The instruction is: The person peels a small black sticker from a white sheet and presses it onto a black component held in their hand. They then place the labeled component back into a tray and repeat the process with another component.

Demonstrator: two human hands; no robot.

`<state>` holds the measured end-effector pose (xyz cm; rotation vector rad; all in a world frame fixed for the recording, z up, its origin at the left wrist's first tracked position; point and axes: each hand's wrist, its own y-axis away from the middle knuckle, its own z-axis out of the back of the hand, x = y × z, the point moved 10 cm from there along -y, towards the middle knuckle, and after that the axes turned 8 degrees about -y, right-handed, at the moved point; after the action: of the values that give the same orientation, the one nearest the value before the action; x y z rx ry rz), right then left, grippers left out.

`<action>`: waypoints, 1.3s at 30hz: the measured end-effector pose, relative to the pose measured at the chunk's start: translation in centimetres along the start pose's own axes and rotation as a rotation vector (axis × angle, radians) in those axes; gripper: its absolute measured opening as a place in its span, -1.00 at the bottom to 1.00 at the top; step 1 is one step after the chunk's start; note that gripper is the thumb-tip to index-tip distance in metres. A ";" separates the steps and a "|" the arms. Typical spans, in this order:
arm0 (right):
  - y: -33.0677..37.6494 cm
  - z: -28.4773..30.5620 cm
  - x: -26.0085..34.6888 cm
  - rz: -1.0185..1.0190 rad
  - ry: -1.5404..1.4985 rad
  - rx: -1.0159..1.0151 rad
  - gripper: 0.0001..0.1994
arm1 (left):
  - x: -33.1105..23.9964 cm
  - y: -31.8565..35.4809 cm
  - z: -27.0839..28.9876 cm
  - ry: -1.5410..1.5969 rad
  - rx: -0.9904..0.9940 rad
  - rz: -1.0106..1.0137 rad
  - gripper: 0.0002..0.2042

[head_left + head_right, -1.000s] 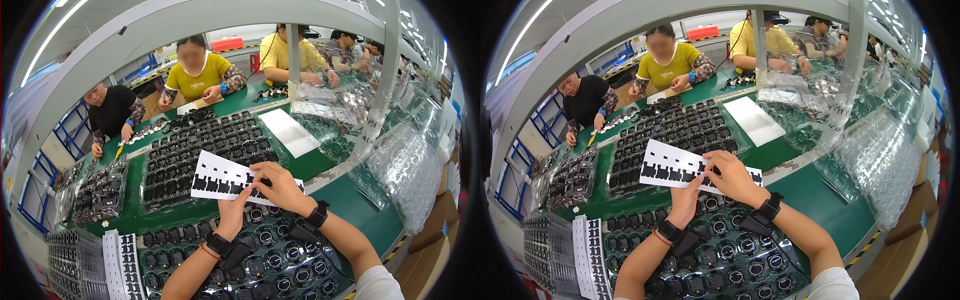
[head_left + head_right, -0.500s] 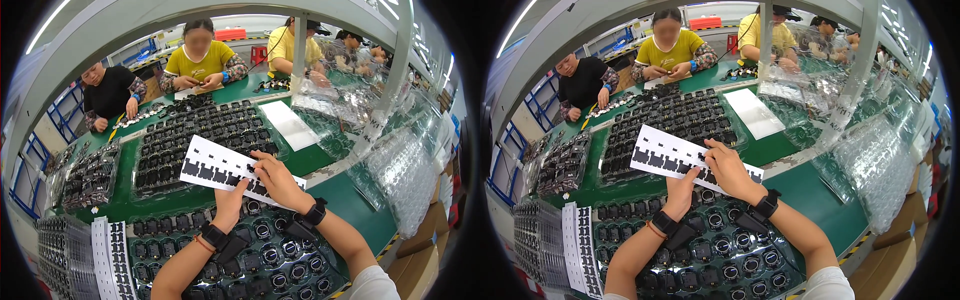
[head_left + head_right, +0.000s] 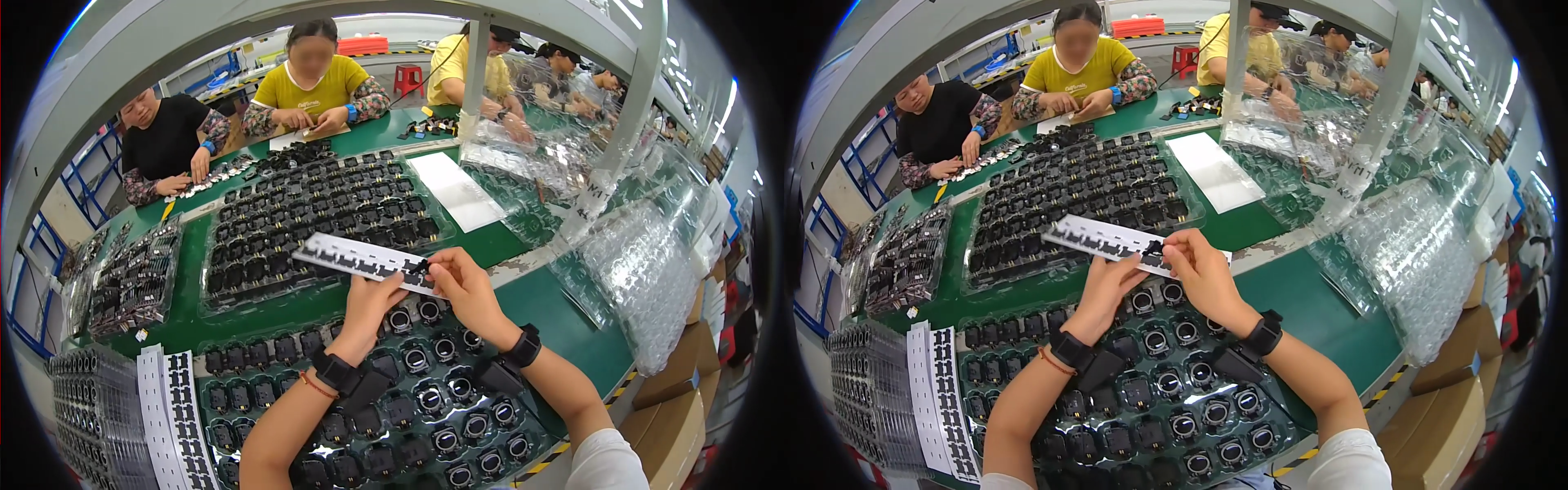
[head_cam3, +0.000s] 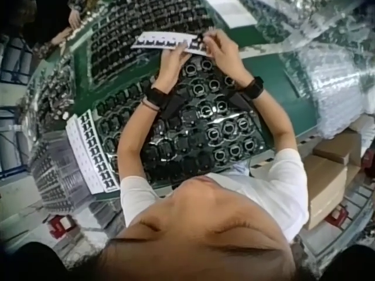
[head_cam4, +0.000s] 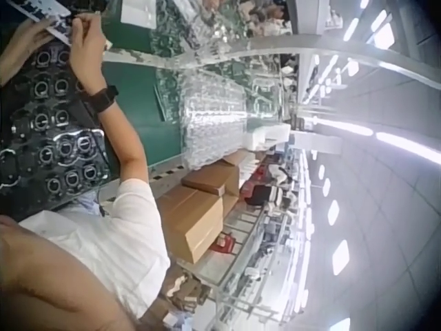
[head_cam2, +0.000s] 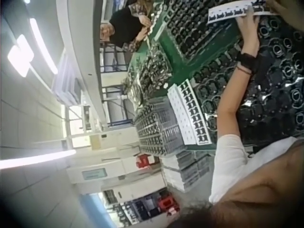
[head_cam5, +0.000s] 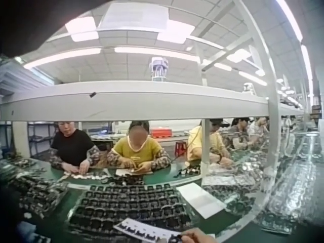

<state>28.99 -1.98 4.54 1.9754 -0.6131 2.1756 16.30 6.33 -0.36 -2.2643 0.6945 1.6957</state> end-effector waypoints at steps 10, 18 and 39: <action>0.5 1.6 -3.5 0.014 -0.323 -0.124 -0.77 | -3.6 3.5 -5.5 -1.744 0.091 -0.498 -0.72; 1.0 1.5 -4.0 -0.091 -0.393 -0.123 -0.78 | -4.0 2.9 -5.7 -1.711 0.173 -0.407 -0.75; 1.7 -0.2 -1.5 0.164 -0.201 -0.003 -0.84 | 0.2 1.3 -1.4 -0.253 0.385 -0.097 -0.60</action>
<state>28.38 -3.16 2.71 2.2328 -0.8335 2.0753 16.92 4.52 0.02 -1.7595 0.7618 1.6022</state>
